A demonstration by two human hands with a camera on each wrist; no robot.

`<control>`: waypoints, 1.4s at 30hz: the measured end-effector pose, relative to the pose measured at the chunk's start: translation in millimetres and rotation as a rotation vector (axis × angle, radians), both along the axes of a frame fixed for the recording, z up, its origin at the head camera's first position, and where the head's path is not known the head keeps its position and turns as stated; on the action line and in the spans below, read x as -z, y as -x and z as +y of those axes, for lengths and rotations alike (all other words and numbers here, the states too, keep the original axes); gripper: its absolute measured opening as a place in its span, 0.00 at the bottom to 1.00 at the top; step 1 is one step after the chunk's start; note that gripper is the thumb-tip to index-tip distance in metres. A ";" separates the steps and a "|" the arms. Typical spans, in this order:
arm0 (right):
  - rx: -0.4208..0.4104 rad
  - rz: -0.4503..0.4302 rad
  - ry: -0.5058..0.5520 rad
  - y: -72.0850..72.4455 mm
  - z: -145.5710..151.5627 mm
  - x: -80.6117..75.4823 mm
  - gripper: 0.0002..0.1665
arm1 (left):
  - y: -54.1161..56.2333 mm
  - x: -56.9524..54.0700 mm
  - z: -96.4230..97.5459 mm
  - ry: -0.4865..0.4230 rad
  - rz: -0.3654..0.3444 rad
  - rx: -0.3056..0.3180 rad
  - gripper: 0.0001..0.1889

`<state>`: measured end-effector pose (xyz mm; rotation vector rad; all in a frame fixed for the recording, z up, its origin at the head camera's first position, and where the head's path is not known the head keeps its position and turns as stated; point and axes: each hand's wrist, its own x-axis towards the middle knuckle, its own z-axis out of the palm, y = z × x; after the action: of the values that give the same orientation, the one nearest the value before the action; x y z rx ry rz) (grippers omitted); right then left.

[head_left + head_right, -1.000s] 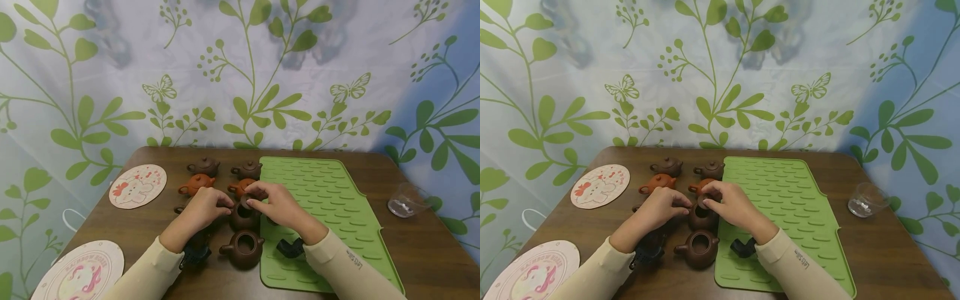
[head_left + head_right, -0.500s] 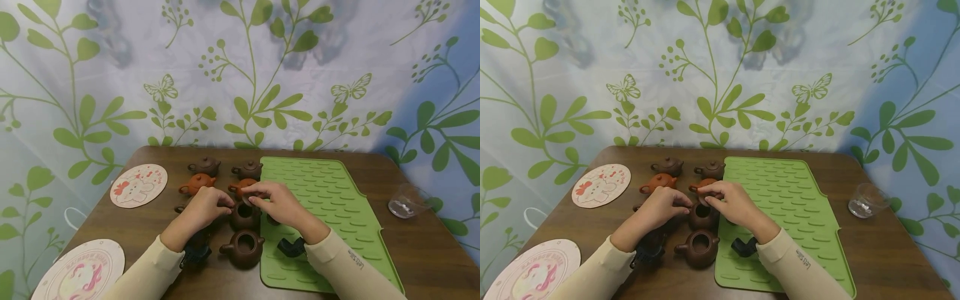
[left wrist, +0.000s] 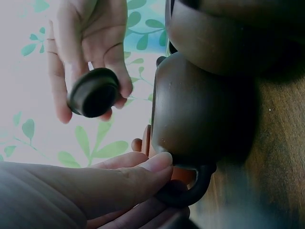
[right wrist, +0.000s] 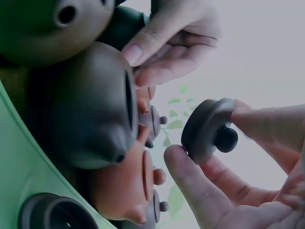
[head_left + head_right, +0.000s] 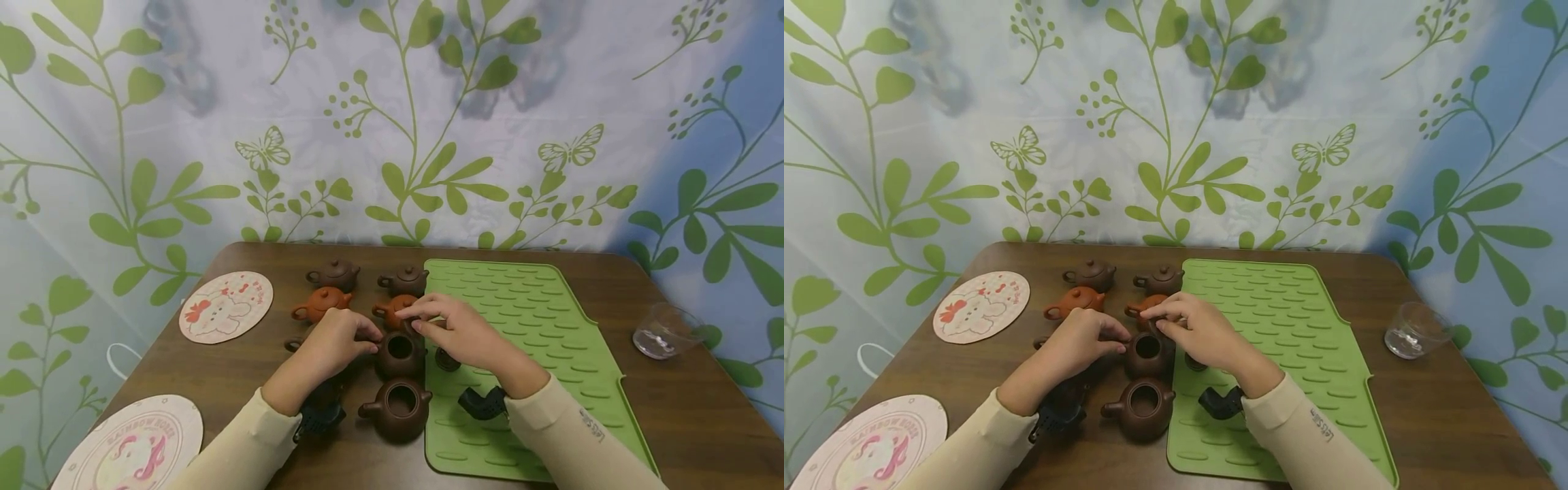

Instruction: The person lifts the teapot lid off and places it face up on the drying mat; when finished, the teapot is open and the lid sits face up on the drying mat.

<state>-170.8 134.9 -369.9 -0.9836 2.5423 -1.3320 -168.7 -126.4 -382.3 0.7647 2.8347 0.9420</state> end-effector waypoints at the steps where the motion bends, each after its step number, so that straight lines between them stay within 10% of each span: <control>1: 0.007 -0.009 0.015 0.5 1.5 -0.6 0.17 | -0.1 0.3 -0.3 -0.003 -0.002 0.002 0.05; 18: 0.095 -0.218 0.187 10.0 29.6 -12.5 0.31 | -1.8 2.1 -1.2 -0.013 -0.012 -0.010 0.05; 42: 0.192 -0.183 0.040 26.0 59.7 -6.6 0.24 | -0.6 0.4 -0.9 -0.005 0.004 0.003 0.05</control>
<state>-196.8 194.7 -363.3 -0.6037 2.5300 -1.4526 -168.1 -127.3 -382.8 0.7717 2.8351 0.9486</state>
